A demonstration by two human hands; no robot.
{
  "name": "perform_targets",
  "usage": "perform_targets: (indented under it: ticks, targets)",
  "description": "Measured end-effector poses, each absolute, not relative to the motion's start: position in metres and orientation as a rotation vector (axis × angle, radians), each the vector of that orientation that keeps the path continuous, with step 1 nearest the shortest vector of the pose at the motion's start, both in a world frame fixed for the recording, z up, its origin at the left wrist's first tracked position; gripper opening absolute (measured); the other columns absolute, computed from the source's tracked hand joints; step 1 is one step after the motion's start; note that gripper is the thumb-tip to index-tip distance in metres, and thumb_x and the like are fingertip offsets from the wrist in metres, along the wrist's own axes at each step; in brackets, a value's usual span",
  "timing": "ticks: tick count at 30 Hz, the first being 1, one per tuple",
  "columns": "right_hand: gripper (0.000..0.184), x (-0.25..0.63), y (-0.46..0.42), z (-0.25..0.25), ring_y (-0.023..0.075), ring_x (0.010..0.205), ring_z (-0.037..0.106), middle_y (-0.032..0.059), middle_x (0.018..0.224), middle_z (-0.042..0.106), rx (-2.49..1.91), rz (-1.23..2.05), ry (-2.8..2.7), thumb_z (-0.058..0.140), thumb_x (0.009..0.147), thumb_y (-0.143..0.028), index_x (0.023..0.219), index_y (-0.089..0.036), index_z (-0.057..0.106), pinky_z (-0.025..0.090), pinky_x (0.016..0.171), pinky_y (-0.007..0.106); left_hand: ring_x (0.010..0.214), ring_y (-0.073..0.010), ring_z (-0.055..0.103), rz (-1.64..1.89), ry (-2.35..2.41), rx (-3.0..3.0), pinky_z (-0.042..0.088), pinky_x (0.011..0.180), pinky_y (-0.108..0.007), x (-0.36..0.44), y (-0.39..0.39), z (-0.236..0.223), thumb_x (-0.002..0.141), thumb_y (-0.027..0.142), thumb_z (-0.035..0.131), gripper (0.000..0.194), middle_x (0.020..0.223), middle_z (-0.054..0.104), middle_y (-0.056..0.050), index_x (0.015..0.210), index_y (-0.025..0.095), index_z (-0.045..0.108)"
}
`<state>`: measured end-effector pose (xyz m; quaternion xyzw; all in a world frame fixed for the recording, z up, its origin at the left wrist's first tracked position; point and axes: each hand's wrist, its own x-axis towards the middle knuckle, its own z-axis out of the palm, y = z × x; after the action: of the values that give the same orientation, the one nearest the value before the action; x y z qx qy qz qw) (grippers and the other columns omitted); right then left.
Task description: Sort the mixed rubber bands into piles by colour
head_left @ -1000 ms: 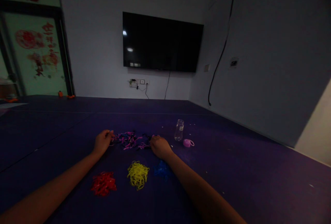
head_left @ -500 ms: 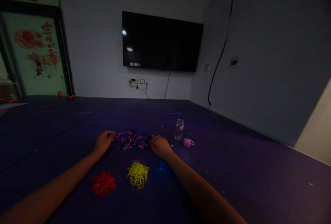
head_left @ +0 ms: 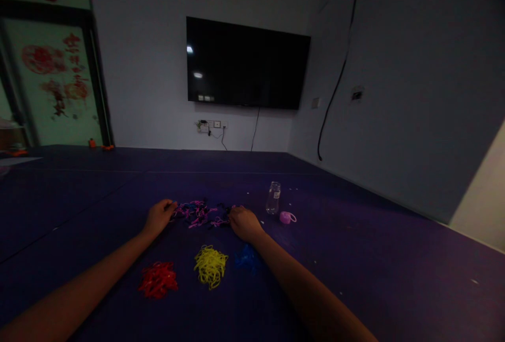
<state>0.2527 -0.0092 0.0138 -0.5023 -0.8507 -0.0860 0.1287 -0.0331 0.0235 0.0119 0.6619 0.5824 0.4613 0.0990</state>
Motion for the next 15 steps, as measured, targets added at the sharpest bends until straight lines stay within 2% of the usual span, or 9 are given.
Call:
perform_targets:
  ticks: [5, 15]
  targets:
    - [0.029, 0.2523, -0.0106, 0.0155, 0.0201, 0.097, 0.060, 0.0123, 0.103, 0.066, -1.453, -0.246, -2.478, 0.037, 0.089, -0.017, 0.097, -0.014, 0.064, 0.037, 0.094, 0.031, 0.062, -0.0202, 0.058, 1.375, 1.724, 2.002, 0.040, 0.059, -0.027, -0.0325, 0.0235, 0.0135, 0.076, 0.045, 0.048, 0.031, 0.058, 0.059, 0.000, 0.060, 0.020, 0.057]
    - [0.030, 0.2529, -0.0098, 0.0141, 0.0197, 0.100, 0.059, 0.0125, 0.103, 0.066, -1.434, -0.267, -2.482, 0.036, 0.089, -0.017, 0.098, -0.014, 0.064, 0.036, 0.096, 0.031, 0.059, -0.0204, 0.059, 1.329, 1.713, 2.024, 0.041, 0.059, -0.029, -0.0334, 0.0247, 0.0126, 0.069, 0.045, 0.052, 0.029, 0.059, 0.063, -0.002, 0.059, 0.020, 0.060]
